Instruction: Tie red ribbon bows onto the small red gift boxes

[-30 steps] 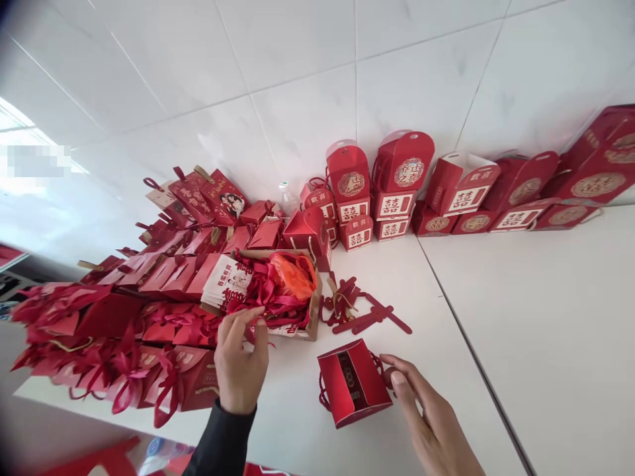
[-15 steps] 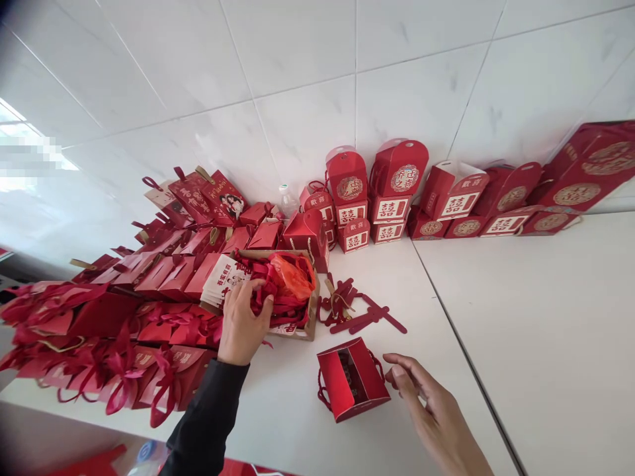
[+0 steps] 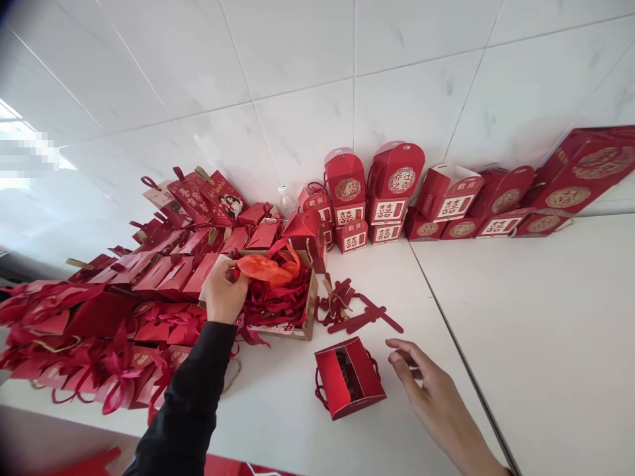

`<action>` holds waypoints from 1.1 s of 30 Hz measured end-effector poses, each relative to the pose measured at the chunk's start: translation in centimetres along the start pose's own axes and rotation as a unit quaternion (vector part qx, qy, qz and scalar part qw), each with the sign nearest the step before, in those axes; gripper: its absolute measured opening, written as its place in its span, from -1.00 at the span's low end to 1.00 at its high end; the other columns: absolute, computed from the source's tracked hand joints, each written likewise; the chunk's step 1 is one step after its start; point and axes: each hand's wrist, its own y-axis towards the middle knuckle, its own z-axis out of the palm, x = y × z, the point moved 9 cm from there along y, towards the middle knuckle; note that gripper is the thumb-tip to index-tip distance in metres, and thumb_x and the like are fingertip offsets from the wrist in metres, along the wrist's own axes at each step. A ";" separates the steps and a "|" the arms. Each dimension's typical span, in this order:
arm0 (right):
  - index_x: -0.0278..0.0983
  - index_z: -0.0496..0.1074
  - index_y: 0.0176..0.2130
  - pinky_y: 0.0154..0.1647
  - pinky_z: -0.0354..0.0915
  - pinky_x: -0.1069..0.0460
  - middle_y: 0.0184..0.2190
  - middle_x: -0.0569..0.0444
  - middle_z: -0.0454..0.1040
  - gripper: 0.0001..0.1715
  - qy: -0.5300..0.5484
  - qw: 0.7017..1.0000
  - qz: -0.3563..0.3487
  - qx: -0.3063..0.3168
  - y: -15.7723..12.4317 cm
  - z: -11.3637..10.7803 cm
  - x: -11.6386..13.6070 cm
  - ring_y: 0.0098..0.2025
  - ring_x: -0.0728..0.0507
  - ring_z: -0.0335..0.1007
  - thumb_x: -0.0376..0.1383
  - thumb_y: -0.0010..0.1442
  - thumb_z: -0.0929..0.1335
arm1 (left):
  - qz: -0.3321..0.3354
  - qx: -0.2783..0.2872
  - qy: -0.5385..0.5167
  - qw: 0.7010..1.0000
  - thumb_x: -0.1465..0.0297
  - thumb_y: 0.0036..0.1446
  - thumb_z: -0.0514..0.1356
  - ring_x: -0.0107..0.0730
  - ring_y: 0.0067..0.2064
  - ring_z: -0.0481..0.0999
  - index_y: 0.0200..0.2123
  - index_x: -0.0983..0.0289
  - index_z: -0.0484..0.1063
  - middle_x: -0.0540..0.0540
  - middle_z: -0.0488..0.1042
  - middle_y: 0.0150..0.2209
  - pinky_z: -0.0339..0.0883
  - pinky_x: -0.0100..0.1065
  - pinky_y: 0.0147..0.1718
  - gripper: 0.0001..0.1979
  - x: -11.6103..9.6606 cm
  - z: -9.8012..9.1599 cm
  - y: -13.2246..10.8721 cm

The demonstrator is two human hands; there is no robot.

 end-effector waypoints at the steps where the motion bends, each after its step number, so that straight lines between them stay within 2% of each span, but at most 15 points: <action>1: -0.11 0.51 0.03 -0.28 0.56 -0.08 -0.15 -0.04 0.65 -0.31 -0.024 1.000 -0.018 -0.007 0.7 -0.2 0.2 -0.19 -0.26 0.63 0.27 0.31 0.16 | -0.006 -0.003 -0.008 1.000 0.38 0.11 0.18 -0.36 -0.47 0.41 -0.24 0.26 0.48 -0.04 0.43 -0.52 0.24 -0.38 -0.45 -0.85 0.4 -0.2 0.1; 3: -0.15 0.48 0.08 -0.29 0.55 -0.11 -0.13 -0.09 0.62 -0.34 -0.061 0.997 -0.048 -0.015 2.2 -0.4 0.4 -0.20 -0.27 0.60 0.19 0.35 0.15 | -0.007 0.004 -0.026 1.000 0.37 0.12 0.17 -0.38 -0.52 0.38 -0.17 0.26 0.48 -0.07 0.39 -0.55 0.23 -0.40 -0.50 -0.79 0.6 -0.2 0.2; 6: -0.24 0.39 0.20 -0.09 0.50 -0.25 0.00 -0.22 0.53 -0.37 -0.099 0.991 -0.087 -0.022 4.5 -0.1 0.9 0.00 -0.39 0.50 0.05 0.33 0.21 | 0.015 0.026 -0.048 0.998 0.39 0.13 0.15 -0.38 -0.52 0.39 -0.06 0.28 0.49 -0.04 0.45 -0.50 0.31 -0.37 -0.49 -0.69 -0.6 0.0 -0.6; 8: -0.26 0.33 0.27 0.10 0.40 -0.33 0.11 -0.27 0.45 -0.36 -0.129 0.985 -0.118 -0.014 5.9 0.5 1.4 0.16 -0.44 0.37 -0.05 0.31 0.25 | 0.037 0.021 -0.054 0.998 0.41 0.11 0.17 -0.29 -0.34 0.52 0.07 0.29 0.44 0.10 0.55 -0.27 0.45 -0.28 -0.30 -0.58 -2.1 -0.4 -1.9; 10: -0.24 0.28 0.32 0.20 0.33 -0.33 0.17 -0.25 0.40 -0.35 -0.156 0.976 -0.148 0.014 7.1 1.4 2.0 0.24 -0.43 0.30 -0.17 0.28 0.29 | 0.080 0.002 -0.052 0.995 0.46 0.10 0.19 -0.14 0.00 0.52 0.20 0.28 0.36 0.24 0.49 0.04 0.43 -0.13 0.01 -0.46 -4.3 -1.1 -3.7; 12: -0.18 0.23 0.36 0.21 0.33 -0.26 0.17 -0.19 0.40 -0.28 -0.181 0.967 -0.172 0.055 8.0 2.5 2.6 0.23 -0.38 0.32 -0.28 0.24 0.32 | 0.194 0.010 -0.034 0.980 0.51 0.17 0.16 -0.07 0.20 0.39 0.21 0.23 0.38 0.27 0.41 0.17 0.31 -0.04 0.19 -0.48 -7.5 -1.0 -6.1; 14: -0.17 0.18 0.40 0.20 0.35 -0.24 0.16 -0.19 0.40 -0.16 -0.211 0.955 -0.185 0.091 8.8 3.6 3.2 0.21 -0.37 0.35 -0.37 0.18 0.36 | 0.324 0.103 0.025 0.940 0.54 0.23 0.12 -0.05 0.26 0.34 0.11 0.15 0.50 0.21 0.42 0.19 0.26 -0.01 0.23 -0.58 -10.0 1.1 -8.6; 16: -0.23 0.12 0.44 0.17 0.35 -0.29 0.23 -0.29 0.32 -0.04 -0.245 0.943 -0.194 0.116 9.6 4.4 3.9 0.23 -0.44 0.32 -0.43 0.12 0.39 | 0.377 0.206 0.095 0.898 0.53 0.26 0.11 -0.02 0.29 0.33 -0.01 0.13 0.58 0.15 0.46 0.20 0.21 0.04 0.27 -0.65 -10.1 3.6 -10.2; 18: -0.26 0.07 0.47 0.16 0.33 -0.35 0.34 -0.38 0.16 0.08 -0.273 0.927 -0.215 0.142 10.3 5.2 5.1 0.29 -0.53 0.21 -0.47 0.05 0.42 | 0.361 0.258 0.144 0.885 0.49 0.28 0.12 0.04 0.32 0.31 -0.05 0.15 0.60 0.15 0.47 0.22 0.16 0.11 0.31 -0.70 -8.8 4.9 -9.9; 20: -0.22 0.05 0.47 0.19 0.30 -0.35 0.42 -0.37 0.03 0.17 -0.290 0.907 -0.249 0.176 10.8 6.1 6.7 0.35 -0.56 0.10 -0.52 -0.02 0.46 | 0.338 0.270 0.167 0.886 0.42 0.27 0.17 0.10 0.33 0.29 0.02 0.17 0.57 0.18 0.45 0.24 0.13 0.18 0.32 -0.71 -7.5 5.3 -9.0; 22: -0.18 0.12 0.45 0.21 0.29 -0.32 0.42 -0.31 0.04 0.18 -0.299 0.884 -0.287 0.217 11.4 7.1 8.4 0.36 -0.53 0.09 -0.54 -0.05 0.50 | 0.319 0.282 0.193 0.884 0.35 0.20 0.28 0.17 0.36 0.25 0.14 0.17 0.49 0.22 0.39 0.29 0.12 0.26 0.31 -0.58 -6.7 5.6 -8.2; 24: -0.18 0.23 0.38 0.17 0.33 -0.29 0.35 -0.23 0.19 0.03 -0.305 0.859 -0.317 0.260 11.8 8.0 9.6 0.29 -0.46 0.21 -0.48 0.01 0.53 | 0.302 0.292 0.216 0.881 0.30 0.08 0.38 0.23 0.36 0.23 0.23 0.18 0.40 0.28 0.34 0.33 0.15 0.33 0.27 -0.38 -6.4 5.9 -7.6; 26: -0.21 0.35 0.28 0.11 0.38 -0.27 0.22 -0.14 0.35 -0.23 -0.309 0.840 -0.333 0.296 12.1 8.6 10.3 0.17 -0.37 0.35 -0.34 0.14 0.54 | 0.289 0.299 0.236 0.879 0.32 0.01 0.43 0.26 0.32 0.27 0.23 0.20 0.38 0.32 0.36 0.29 0.24 0.32 0.19 -0.31 -6.5 6.5 -7.0; 29: -0.25 0.45 0.13 0.02 0.44 -0.22 0.05 -0.05 0.46 -0.57 -0.307 0.829 -0.340 0.322 12.2 8.7 10.5 0.02 -0.25 0.45 -0.22 0.31 0.47 | 0.275 0.296 0.257 0.878 0.44 0.03 0.37 0.20 0.19 0.39 0.13 0.22 0.43 0.31 0.44 0.14 0.38 0.20 0.06 -0.45 -6.8 7.3 -6.2; 33: -0.28 0.47 0.07 -0.04 0.48 -0.15 -0.01 -0.02 0.50 -0.70 -0.287 0.834 -0.340 0.325 11.6 8.2 10.2 -0.07 -0.18 0.50 -0.23 0.38 0.43 | 0.262 0.276 0.263 0.887 0.55 0.15 0.20 0.10 0.11 0.43 0.06 0.22 0.45 0.27 0.45 0.03 0.44 0.06 -0.02 -0.61 -6.5 7.1 -4.8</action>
